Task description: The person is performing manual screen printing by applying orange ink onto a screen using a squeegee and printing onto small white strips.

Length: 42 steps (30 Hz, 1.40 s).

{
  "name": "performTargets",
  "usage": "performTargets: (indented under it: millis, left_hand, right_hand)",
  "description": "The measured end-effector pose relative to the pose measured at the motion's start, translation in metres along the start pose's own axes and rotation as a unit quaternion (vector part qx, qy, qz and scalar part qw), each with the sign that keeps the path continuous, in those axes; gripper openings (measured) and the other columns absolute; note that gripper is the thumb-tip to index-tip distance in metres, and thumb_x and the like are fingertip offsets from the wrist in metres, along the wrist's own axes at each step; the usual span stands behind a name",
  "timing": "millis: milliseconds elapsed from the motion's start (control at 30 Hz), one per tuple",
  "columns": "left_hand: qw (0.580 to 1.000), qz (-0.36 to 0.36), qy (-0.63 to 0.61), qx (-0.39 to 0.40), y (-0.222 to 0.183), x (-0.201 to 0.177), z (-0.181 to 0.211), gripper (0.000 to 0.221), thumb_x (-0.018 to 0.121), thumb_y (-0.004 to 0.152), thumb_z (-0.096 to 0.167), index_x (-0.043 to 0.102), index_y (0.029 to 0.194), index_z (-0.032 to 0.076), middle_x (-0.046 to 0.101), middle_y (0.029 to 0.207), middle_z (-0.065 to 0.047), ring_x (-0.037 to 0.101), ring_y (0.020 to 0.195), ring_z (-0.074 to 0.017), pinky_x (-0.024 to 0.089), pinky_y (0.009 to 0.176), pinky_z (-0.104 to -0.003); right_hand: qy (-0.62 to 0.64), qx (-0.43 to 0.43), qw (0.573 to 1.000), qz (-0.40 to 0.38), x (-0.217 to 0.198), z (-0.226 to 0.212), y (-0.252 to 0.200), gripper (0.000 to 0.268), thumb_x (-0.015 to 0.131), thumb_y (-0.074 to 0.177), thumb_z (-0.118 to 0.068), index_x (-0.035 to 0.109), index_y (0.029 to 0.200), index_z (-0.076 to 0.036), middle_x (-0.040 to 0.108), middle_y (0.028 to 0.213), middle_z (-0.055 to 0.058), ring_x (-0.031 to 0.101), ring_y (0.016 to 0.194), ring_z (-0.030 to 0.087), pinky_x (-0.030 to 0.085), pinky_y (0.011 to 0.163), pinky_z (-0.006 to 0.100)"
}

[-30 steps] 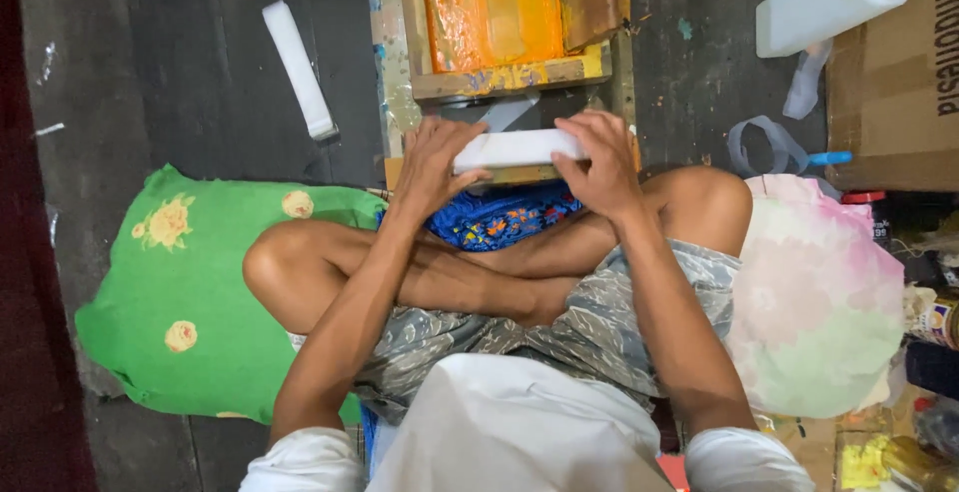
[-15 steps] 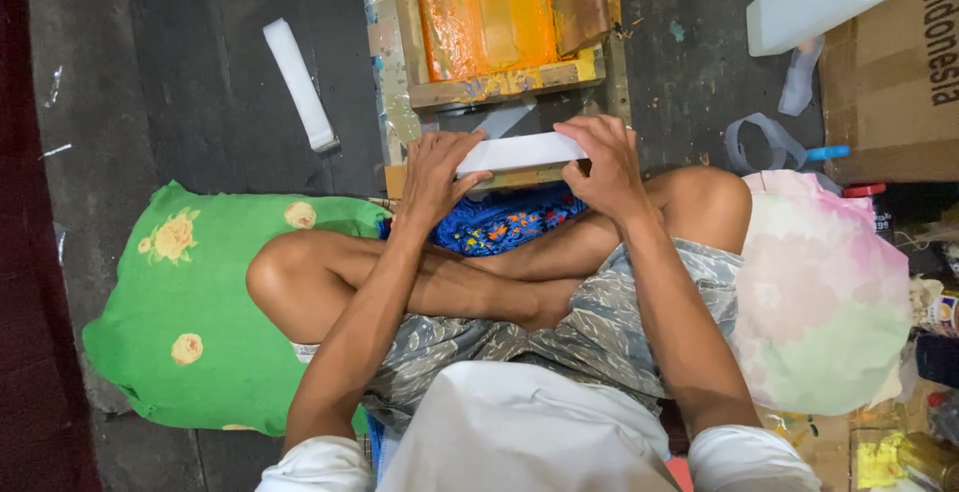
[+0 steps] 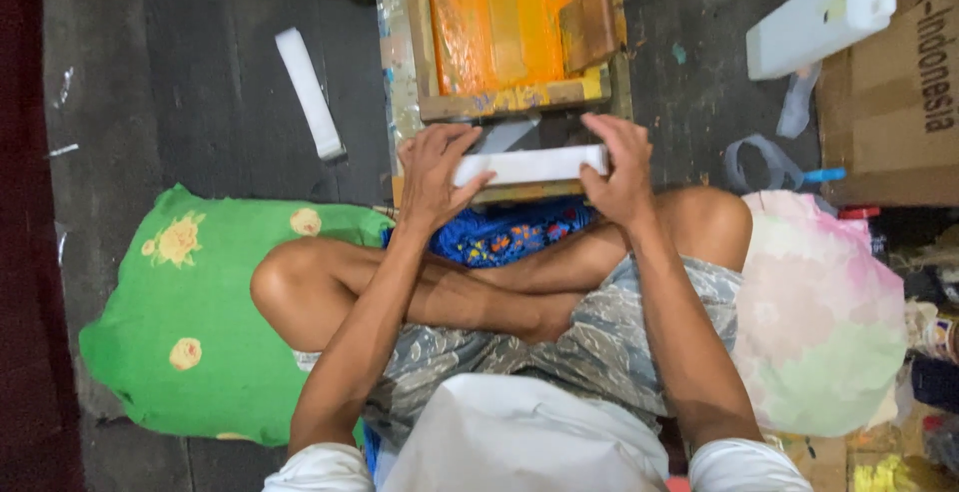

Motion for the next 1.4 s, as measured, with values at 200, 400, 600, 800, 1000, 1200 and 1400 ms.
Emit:
performTargets:
  millis: [200,400,600,800,1000,1200,1400]
  left_hand:
    - [0.987,0.102,-0.095,-0.086,0.068,0.017,-0.034,0.028,0.05,0.111,0.023,0.062,0.133,0.011,0.058,0.111,-0.009,0.057,0.104,-0.0296,0.042,0.095,-0.039]
    - [0.985,0.1,-0.061,-0.129,0.111,0.057,-0.086,0.033,0.052,0.11,0.023,0.058,0.137,0.005,0.055,0.109,-0.015,0.055,0.105,-0.0355,0.04,0.099,-0.044]
    - [0.984,0.047,-0.029,-0.17,0.156,0.055,-0.1,0.032,0.053,0.11,0.024,0.06,0.138,0.01,0.057,0.118,-0.011,0.053,0.113,-0.0297,0.041,0.098,-0.043]
    - [0.989,0.003,0.106,-0.108,0.189,0.066,-0.127,0.041,0.07,0.102,0.022,0.056,0.141,0.017,0.056,0.141,-0.008,0.05,0.123,-0.0299,0.038,0.097,-0.048]
    - [0.995,-0.009,0.072,-0.069,0.198,0.069,-0.134,0.036,0.072,0.101,0.022,0.06,0.134,0.015,0.066,0.133,-0.008,0.051,0.109,-0.0299,0.035,0.087,-0.046]
    - [0.998,-0.017,0.054,-0.041,0.186,0.058,-0.125,0.018,0.07,0.1,0.018,0.065,0.117,0.018,0.068,0.11,-0.002,0.053,0.103,-0.0307,0.031,0.083,-0.045]
    - [0.995,-0.052,0.018,-0.086,0.139,0.042,-0.085,0.023,0.069,0.095,0.01,0.063,0.116,0.018,0.068,0.11,-0.003,0.054,0.106,-0.0322,0.032,0.083,-0.046]
  right_hand:
    - [0.074,0.121,0.983,0.121,0.001,0.04,0.077,0.052,0.077,0.097,-0.015,0.056,0.141,-0.001,0.071,0.115,0.022,0.067,0.09,0.031,0.05,0.077,0.041]
    - [-0.007,0.23,0.972,0.047,0.02,0.067,0.125,0.039,0.089,0.076,-0.024,0.077,0.111,-0.012,0.07,0.081,0.005,0.069,0.072,0.024,0.051,0.062,0.037]
    - [0.015,0.025,1.0,0.012,0.02,-0.006,0.197,0.025,0.069,0.096,0.003,0.072,0.118,-0.007,0.063,0.093,0.017,0.066,0.084,0.039,0.052,0.073,0.042]
    - [0.0,-0.074,0.994,-0.08,0.062,0.01,0.249,0.024,0.059,0.102,0.003,0.063,0.126,0.001,0.062,0.116,0.018,0.058,0.107,0.036,0.047,0.089,0.043]
    - [0.027,-0.086,0.989,-0.113,0.071,0.03,0.254,0.034,0.068,0.105,-0.004,0.055,0.136,0.0,0.067,0.126,0.021,0.066,0.114,0.04,0.053,0.093,0.048]
    - [-0.022,-0.048,0.989,-0.139,0.066,0.036,0.235,0.035,0.074,0.104,-0.021,0.061,0.13,-0.001,0.07,0.097,0.016,0.058,0.066,0.026,0.042,0.06,0.038]
    - [0.025,-0.053,0.987,-0.149,0.052,0.011,0.185,0.04,0.076,0.101,-0.018,0.06,0.131,0.002,0.072,0.12,0.02,0.07,0.104,0.036,0.055,0.083,0.044]
Point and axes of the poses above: each hand's wrist, its own y-axis towards the middle knuckle, its own x-axis out of the palm, z = x × y, the point moved 1 cm from there along y, towards the middle knuckle
